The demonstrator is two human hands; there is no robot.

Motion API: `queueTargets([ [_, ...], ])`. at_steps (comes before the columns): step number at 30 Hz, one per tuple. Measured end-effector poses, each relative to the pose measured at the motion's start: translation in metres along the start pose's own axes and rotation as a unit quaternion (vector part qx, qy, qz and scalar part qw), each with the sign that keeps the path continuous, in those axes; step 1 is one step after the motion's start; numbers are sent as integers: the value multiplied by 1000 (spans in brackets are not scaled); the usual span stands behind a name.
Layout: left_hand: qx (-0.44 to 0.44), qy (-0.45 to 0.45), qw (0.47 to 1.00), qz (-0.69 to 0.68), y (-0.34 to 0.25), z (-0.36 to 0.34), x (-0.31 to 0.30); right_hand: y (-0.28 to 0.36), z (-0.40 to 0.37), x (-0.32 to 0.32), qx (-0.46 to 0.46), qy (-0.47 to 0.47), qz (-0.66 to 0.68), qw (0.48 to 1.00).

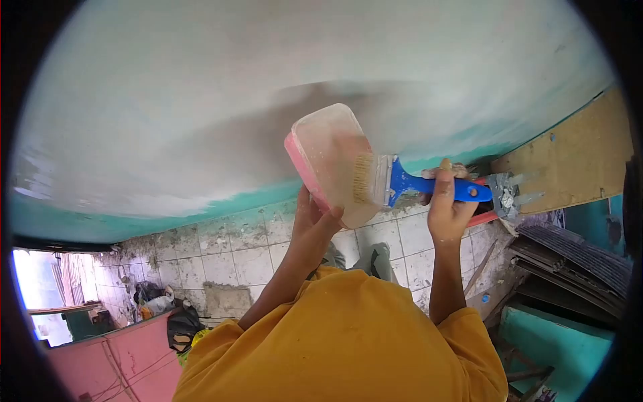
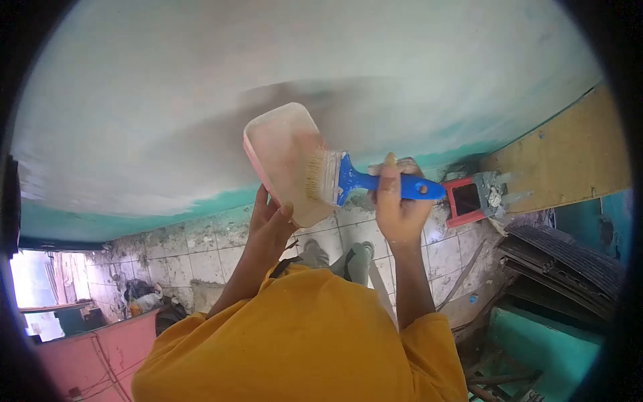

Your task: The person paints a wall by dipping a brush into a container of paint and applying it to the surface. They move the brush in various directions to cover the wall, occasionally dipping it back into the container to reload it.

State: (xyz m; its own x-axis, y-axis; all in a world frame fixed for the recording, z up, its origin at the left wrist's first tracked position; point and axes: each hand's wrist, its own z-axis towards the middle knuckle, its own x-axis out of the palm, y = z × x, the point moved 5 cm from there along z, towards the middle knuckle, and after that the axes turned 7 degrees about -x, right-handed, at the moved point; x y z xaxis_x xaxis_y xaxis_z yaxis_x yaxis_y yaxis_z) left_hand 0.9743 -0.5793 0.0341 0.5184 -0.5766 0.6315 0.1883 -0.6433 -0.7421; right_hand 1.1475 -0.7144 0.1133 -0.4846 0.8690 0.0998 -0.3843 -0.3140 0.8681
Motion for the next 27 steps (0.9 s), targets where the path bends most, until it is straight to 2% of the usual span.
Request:
queueTargets([
  [1, 2, -5, 1000, 2, 1, 0, 5, 3, 1, 2, -11, 43, -31, 999],
  [3, 10, -7, 1000, 3, 4, 1, 14, 7, 9, 4, -18, 52, -61, 997],
  [6, 47, 25, 999, 5, 12, 4, 32, -3, 16, 0, -44, 131, -159, 978],
  [11, 69, 22, 997, 19, 28, 6, 72, 3, 36, -26, -9, 148, -206, 967],
  [13, 70, 9, 997, 12, 38, 8, 88, 5, 45, -45, 2, 108, -139, 984],
  [17, 73, 13, 997, -7, 59, 17, 119, 8, 60, -88, -35, 83, -103, 991],
  [19, 74, 2, 997, 5, 75, 21, 125, 2, 65, -112, -9, 84, -94, 992],
  [21, 78, -4, 997, 14, 87, 28, 141, -5, 71, -132, -30, 60, -71, 995],
  [25, 64, -63, 996, -7, 107, 35, 163, -13, 86, -167, -29, 11, -59, 998],
  [27, 60, -83, 995, -8, 113, 37, 169, -26, 95, -183, 14, -24, -33, 999],
])
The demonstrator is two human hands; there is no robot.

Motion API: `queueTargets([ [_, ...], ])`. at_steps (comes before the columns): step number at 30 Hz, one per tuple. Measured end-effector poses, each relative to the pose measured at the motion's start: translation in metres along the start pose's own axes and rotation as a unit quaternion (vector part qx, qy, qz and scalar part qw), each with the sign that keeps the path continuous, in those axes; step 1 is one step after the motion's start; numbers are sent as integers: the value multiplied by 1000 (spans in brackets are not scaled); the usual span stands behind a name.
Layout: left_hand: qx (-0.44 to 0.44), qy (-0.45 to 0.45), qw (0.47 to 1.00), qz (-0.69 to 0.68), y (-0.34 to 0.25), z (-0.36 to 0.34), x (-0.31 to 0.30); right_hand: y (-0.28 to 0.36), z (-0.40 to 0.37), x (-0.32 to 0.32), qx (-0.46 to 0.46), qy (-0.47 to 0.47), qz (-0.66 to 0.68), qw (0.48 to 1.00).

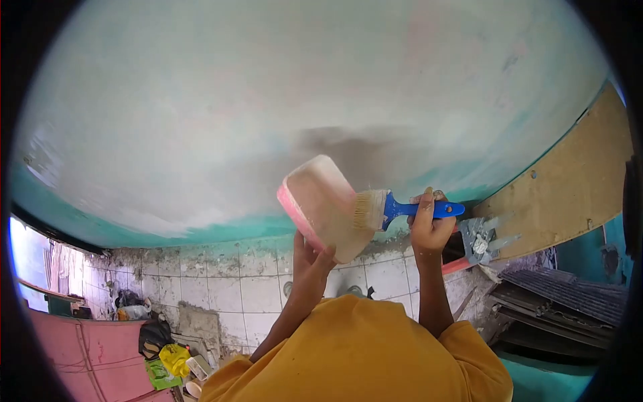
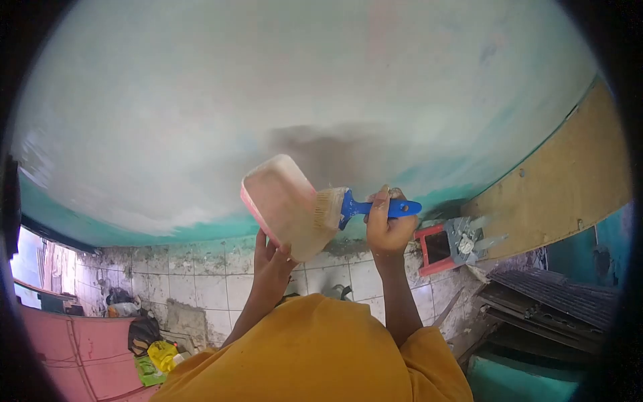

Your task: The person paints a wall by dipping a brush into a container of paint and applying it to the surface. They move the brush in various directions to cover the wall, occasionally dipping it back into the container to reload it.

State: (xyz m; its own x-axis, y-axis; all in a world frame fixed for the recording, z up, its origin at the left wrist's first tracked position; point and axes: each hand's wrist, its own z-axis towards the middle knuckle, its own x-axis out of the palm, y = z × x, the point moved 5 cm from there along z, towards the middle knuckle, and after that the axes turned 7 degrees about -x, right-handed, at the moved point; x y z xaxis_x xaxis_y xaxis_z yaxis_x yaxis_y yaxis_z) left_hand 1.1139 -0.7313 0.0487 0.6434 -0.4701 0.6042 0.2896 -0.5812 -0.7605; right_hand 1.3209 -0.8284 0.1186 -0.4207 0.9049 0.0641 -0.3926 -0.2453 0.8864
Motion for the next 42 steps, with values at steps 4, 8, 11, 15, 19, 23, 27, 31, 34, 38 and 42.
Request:
queueTargets([
  [4, -2, -14, 1000, 8, 9, 1, 11, -10, 21, -15, -29, 5, 28, 999],
  [8, -2, -10, 1000, 3, 12, 4, 17, -14, 23, -22, 19, -27, 60, 998],
  [11, -9, -5, 1000, 14, 10, 6, 14, -25, 22, -24, 20, -33, 38, 999],
  [15, -24, -3, 1000, -1, 2, 12, 13, -40, 30, -34, 26, -99, 56, 993],
  [19, -44, 22, 999, -10, -5, 18, 8, -54, 39, -43, 45, -151, 115, 981],
  [23, -41, 34, 998, -30, -6, 24, -10, -63, 35, -43, 84, -200, 164, 962],
  [27, -59, 32, 997, -23, -3, 34, -19, -66, 23, -43, 89, -205, 215, 951],
  [31, -57, 18, 998, -12, -1, 47, -12, -58, 16, -31, 81, -130, 248, 957],
  [34, -47, 0, 999, 2, 4, 55, 8, -49, 16, -24, 95, -78, 230, 965],
  [38, -5, 9, 1000, 9, 16, 65, 47, -55, 32, -39, 31, -24, 181, 983],
  [42, 15, 2, 1000, 4, 33, 70, 93, -57, 57, -72, -20, 15, 92, 995],
])
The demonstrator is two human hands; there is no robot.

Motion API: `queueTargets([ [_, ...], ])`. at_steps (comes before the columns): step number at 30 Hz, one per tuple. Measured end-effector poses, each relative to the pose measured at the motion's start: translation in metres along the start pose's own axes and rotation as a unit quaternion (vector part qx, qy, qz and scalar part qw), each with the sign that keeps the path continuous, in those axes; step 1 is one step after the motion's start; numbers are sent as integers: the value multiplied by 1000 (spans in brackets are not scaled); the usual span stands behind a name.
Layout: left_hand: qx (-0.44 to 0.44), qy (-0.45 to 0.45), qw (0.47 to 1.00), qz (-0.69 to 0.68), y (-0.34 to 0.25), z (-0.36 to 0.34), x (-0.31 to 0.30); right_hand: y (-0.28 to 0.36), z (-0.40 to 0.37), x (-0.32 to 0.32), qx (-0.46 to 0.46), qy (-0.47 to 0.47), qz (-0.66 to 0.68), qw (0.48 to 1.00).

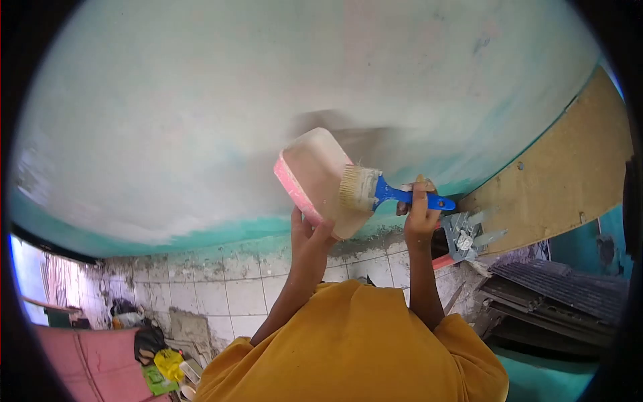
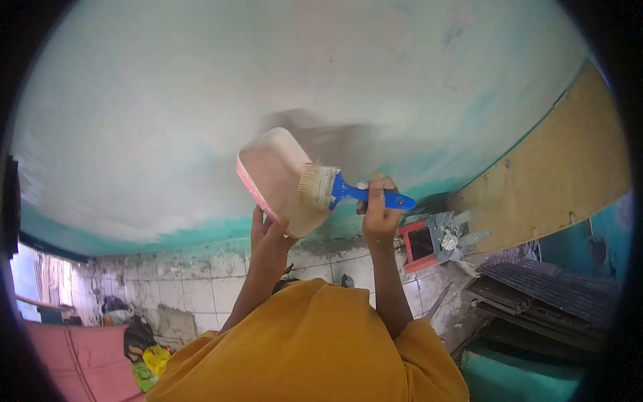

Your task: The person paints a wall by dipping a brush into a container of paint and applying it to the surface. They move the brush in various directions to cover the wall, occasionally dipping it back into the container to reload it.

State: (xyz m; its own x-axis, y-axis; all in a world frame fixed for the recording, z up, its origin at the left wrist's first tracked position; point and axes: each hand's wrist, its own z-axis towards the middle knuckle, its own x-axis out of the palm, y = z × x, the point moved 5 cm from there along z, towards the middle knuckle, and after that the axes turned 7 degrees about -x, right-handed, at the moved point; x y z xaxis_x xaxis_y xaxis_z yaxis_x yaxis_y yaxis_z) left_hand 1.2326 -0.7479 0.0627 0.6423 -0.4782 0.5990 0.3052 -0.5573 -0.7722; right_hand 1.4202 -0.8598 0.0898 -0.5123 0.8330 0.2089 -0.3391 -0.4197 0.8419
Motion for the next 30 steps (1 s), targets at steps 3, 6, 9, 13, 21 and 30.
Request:
queueTargets([
  [3, 3, 2, 1000, -2, 16, -4, 27, 0, 17, -26, 4, -26, -14, 1000],
  [6, 1, -20, 1000, -4, 36, -7, 44, -1, 35, -49, 41, -77, -45, 995],
  [9, 18, -47, 999, 5, 53, -12, 53, -15, 51, -69, 55, -38, -2, 998],
  [13, 28, -68, 997, 5, 67, -19, 58, -40, 64, -89, 83, -40, 1, 996],
  [21, -12, -134, 991, -24, 64, -33, 46, -67, 73, -90, 205, -41, 188, 960],
  [30, 19, -89, 995, -41, 33, -29, 22, -3, 127, -26, 137, -38, 357, 923],
])
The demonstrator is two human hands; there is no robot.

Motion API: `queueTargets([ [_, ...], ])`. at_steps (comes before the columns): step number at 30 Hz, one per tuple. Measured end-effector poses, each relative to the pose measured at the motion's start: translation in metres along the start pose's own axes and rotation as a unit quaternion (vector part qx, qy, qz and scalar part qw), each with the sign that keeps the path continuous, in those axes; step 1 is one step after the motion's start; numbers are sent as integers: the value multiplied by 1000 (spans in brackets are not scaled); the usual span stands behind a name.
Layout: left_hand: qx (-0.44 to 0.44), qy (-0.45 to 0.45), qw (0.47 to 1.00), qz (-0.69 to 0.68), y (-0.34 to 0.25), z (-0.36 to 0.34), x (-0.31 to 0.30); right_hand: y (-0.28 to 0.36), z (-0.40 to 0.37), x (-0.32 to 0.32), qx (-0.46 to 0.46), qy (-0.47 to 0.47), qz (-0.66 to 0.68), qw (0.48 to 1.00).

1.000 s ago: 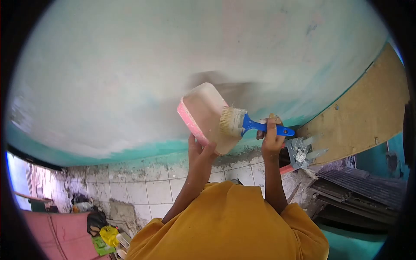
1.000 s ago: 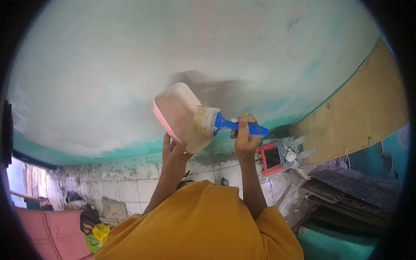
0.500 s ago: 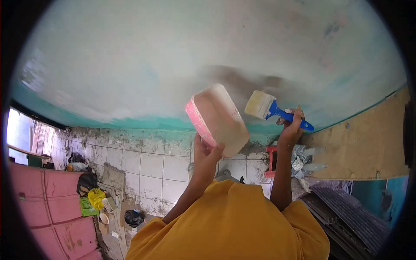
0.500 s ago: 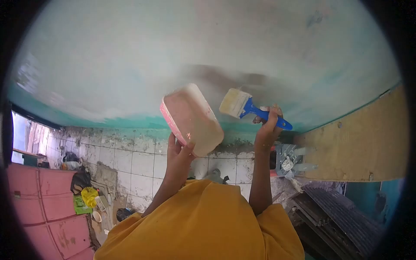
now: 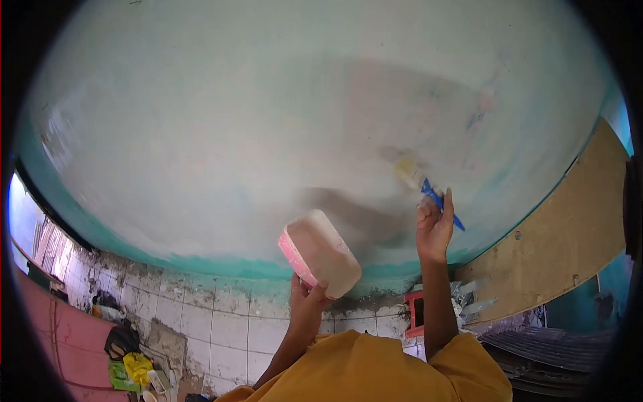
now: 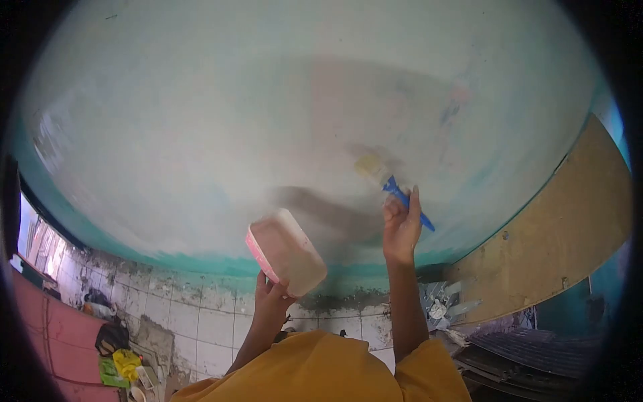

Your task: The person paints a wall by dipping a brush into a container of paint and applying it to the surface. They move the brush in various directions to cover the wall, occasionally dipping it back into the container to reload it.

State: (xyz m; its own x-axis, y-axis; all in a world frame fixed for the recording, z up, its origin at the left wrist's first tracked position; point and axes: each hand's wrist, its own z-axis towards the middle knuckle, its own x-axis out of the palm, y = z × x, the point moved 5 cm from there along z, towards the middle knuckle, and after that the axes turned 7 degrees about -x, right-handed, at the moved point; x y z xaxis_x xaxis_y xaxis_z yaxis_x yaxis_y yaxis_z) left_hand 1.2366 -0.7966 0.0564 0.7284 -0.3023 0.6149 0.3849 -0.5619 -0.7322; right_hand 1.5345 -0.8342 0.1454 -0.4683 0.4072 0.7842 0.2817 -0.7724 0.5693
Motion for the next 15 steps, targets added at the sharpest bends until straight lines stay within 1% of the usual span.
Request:
queueTargets([
  [1, 2, 7, 1000, 2, -5, 1, -3, 6, 8, 19, -39, 41, -5, 998],
  [2, 3, 6, 1000, 1, -11, 2, -6, 9, 16, 36, -47, 42, -3, 998],
  [4, 6, 10, 1000, 2, -22, 3, -13, 21, 31, 78, -125, 72, -82, 986],
  [6, 12, 8, 1000, -18, -32, 2, -23, 43, 42, 135, -196, 176, -196, 944],
  [7, 14, 12, 1000, -17, -35, 2, -28, 61, 40, 167, -295, 229, -314, 873],
  [8, 20, 17, 999, -21, -39, 3, -34, 76, 37, 201, -386, 276, -421, 773],
  [9, 29, 22, 999, -26, -43, 4, -39, 89, 34, 233, -491, 314, -464, 667],
  [10, 34, 26, 999, -26, -46, 6, -43, 96, 27, 261, -583, 342, -496, 545],
  [11, 31, 15, 999, -21, -48, 9, -49, 105, 26, 282, -587, 341, -493, 544],
  [13, 33, 9, 999, -17, -53, 11, -58, 107, 14, 318, -634, 358, -554, 404],
  [14, 30, 9, 999, -23, -55, 12, -61, 106, 14, 324, -638, 355, -552, 401],
  [15, 25, 9, 999, -30, -56, 12, -64, 104, 12, 330, -651, 354, -555, 378],
])
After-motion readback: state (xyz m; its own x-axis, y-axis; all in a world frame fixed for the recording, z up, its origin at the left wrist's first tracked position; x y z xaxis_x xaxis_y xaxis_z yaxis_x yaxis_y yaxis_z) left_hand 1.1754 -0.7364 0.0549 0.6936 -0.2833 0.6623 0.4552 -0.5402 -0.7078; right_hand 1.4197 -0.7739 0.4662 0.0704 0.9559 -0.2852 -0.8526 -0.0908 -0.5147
